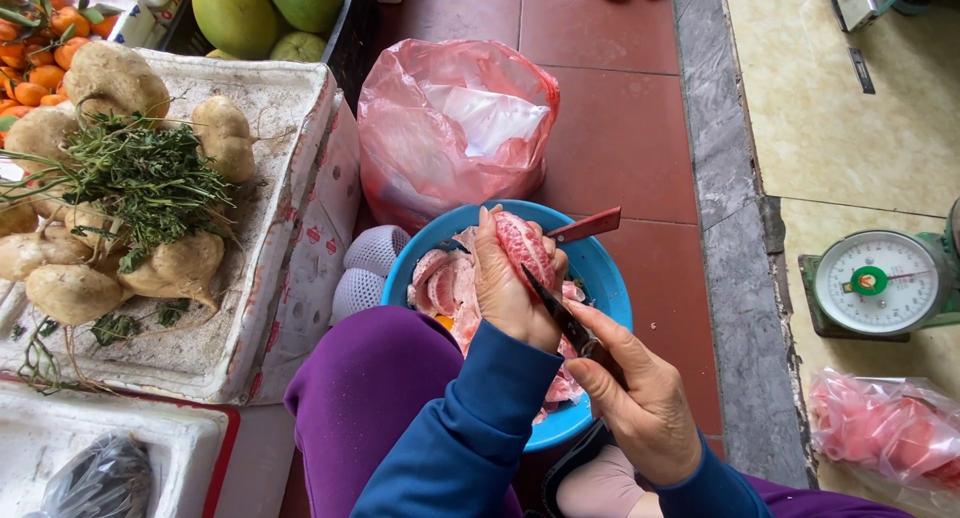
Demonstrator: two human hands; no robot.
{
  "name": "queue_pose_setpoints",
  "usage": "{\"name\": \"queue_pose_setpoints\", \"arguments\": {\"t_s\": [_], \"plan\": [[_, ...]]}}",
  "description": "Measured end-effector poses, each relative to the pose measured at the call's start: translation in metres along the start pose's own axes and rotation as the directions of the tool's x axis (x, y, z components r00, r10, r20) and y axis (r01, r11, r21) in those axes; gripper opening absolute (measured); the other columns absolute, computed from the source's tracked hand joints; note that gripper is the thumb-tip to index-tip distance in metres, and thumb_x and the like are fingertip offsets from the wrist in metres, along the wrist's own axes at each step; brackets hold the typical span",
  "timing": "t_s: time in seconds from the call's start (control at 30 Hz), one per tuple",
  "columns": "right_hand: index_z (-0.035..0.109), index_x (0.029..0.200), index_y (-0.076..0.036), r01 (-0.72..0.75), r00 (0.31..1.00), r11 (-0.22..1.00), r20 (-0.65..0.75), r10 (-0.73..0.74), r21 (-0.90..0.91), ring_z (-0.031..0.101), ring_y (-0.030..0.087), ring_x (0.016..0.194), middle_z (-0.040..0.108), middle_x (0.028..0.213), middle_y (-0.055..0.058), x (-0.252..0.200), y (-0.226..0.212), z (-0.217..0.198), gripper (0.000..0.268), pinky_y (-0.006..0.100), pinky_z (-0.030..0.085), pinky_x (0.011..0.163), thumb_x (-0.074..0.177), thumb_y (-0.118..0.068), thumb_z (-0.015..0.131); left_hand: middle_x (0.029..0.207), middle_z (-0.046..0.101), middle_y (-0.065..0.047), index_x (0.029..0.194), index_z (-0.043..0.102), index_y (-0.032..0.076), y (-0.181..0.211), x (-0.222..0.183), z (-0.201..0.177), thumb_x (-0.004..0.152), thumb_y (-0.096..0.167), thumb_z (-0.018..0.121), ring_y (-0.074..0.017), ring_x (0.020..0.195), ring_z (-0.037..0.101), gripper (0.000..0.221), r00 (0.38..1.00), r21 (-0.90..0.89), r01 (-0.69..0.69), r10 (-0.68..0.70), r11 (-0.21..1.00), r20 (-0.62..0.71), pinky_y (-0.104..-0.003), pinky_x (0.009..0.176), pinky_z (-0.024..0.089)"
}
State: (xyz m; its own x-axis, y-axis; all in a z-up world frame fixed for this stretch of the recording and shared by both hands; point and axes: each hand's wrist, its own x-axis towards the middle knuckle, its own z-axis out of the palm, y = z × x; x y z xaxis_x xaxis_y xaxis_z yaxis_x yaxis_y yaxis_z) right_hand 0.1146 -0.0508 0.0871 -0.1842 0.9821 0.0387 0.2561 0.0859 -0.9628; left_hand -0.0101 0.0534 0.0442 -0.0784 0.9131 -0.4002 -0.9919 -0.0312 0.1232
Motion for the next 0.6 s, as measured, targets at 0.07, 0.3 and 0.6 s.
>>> {"name": "queue_pose_setpoints", "arguments": {"t_s": [0.07,0.3,0.6], "plan": [[0.061,0.142,-0.005,0.031,0.999,0.999,-0.017,-0.032,-0.030,0.048,0.007,0.053,0.065,0.072,0.002,-0.001,0.001,0.002,0.054,0.019,0.039,0.047,0.090,-0.013,0.070,0.067,0.059,-0.005,0.087,0.060,0.010,0.001,0.000,0.000,0.098,0.055,0.061,-0.0140,0.051,0.052,0.046,1.000,-0.005,0.003,-0.003,1.000,-0.002,-0.023,0.046,0.042],[0.061,0.138,-0.002,0.139,0.986,0.982,-0.071,-0.148,-0.127,0.063,0.008,0.074,0.073,0.130,0.011,-0.002,-0.003,0.009,0.052,0.018,0.054,0.066,0.087,-0.010,0.071,0.072,0.061,-0.004,0.091,0.060,0.014,-0.001,-0.003,-0.001,0.097,0.056,0.061,-0.0145,0.054,0.054,0.043,0.999,-0.037,0.036,-0.036,0.999,0.008,-0.024,0.048,0.045],[0.060,0.139,-0.003,0.190,0.976,0.963,-0.071,-0.207,-0.193,0.067,0.010,0.081,0.076,0.115,0.009,0.001,-0.014,0.010,0.051,0.020,0.055,0.073,0.089,-0.010,0.070,0.078,0.064,-0.005,0.105,0.062,0.016,-0.001,-0.021,0.010,0.095,0.052,0.064,-0.0135,0.054,0.055,0.037,0.999,-0.001,-0.038,0.038,0.999,0.009,-0.025,0.048,0.045]]}}
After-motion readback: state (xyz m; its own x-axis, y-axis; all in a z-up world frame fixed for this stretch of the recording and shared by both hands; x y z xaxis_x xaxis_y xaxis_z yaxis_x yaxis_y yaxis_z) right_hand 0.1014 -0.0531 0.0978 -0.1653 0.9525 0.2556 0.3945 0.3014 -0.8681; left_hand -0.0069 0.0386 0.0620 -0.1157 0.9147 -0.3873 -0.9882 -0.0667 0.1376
